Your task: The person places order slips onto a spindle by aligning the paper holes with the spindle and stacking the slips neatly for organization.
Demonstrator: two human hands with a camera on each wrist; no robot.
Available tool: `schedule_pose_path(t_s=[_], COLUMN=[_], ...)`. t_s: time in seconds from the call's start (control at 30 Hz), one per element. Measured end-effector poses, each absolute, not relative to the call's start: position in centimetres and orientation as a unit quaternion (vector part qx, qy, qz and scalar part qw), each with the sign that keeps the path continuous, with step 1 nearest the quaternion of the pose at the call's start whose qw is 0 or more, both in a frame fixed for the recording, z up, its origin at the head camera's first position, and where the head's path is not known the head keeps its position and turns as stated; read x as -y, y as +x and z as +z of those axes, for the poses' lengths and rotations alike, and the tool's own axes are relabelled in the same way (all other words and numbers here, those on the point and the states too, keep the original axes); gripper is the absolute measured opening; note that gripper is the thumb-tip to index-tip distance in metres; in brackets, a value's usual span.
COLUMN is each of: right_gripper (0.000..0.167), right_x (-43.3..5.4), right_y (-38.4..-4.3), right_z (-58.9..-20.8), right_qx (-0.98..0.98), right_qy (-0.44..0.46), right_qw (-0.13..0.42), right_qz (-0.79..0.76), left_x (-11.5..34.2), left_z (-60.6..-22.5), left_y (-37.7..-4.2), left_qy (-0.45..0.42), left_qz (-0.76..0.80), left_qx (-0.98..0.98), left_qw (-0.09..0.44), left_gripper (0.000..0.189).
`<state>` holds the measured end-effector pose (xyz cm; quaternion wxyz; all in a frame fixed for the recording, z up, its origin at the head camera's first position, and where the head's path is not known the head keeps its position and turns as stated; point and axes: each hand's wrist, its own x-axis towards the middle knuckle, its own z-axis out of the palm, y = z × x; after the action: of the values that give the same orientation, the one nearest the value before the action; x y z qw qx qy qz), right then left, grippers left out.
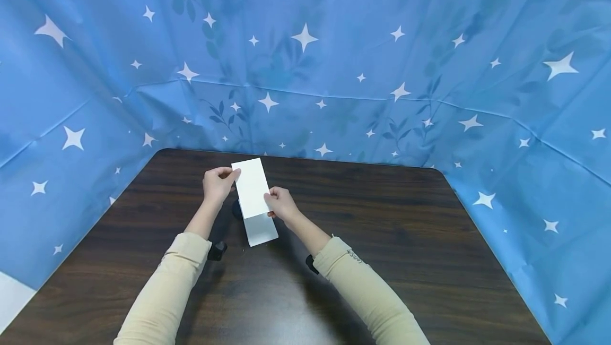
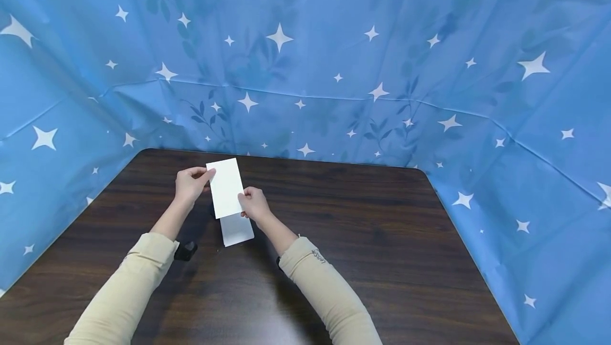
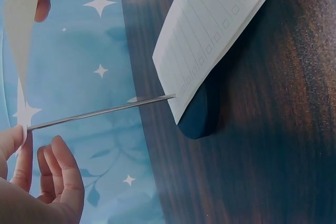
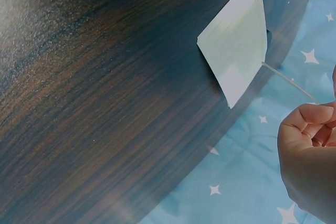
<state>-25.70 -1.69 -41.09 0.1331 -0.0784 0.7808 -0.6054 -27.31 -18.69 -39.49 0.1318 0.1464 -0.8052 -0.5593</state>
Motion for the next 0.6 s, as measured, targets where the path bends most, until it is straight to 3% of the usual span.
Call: schedule_pose_path(t_s=[0.37, 0.6], right_gripper=[0.019, 0.018], right_x=[1.78, 1.67], right_y=[-25.89, -26.13], right_z=[-41.18, -40.97], right_qx=[-0.779, -0.778], right_qy=[-0.078, -0.081], right_qw=[0.131, 0.129], right_qz=[-0.609, -0.61], left_x=[18.72, 18.62], left_z=[-40.14, -40.08], left_y=[-27.62, -28.09], left_qy=[0.098, 0.108], left_qz=[-0.517, -0.535], left_qx=[0.836, 0.827], left_qw=[0.153, 0.132], left_gripper=[0.03, 0.029])
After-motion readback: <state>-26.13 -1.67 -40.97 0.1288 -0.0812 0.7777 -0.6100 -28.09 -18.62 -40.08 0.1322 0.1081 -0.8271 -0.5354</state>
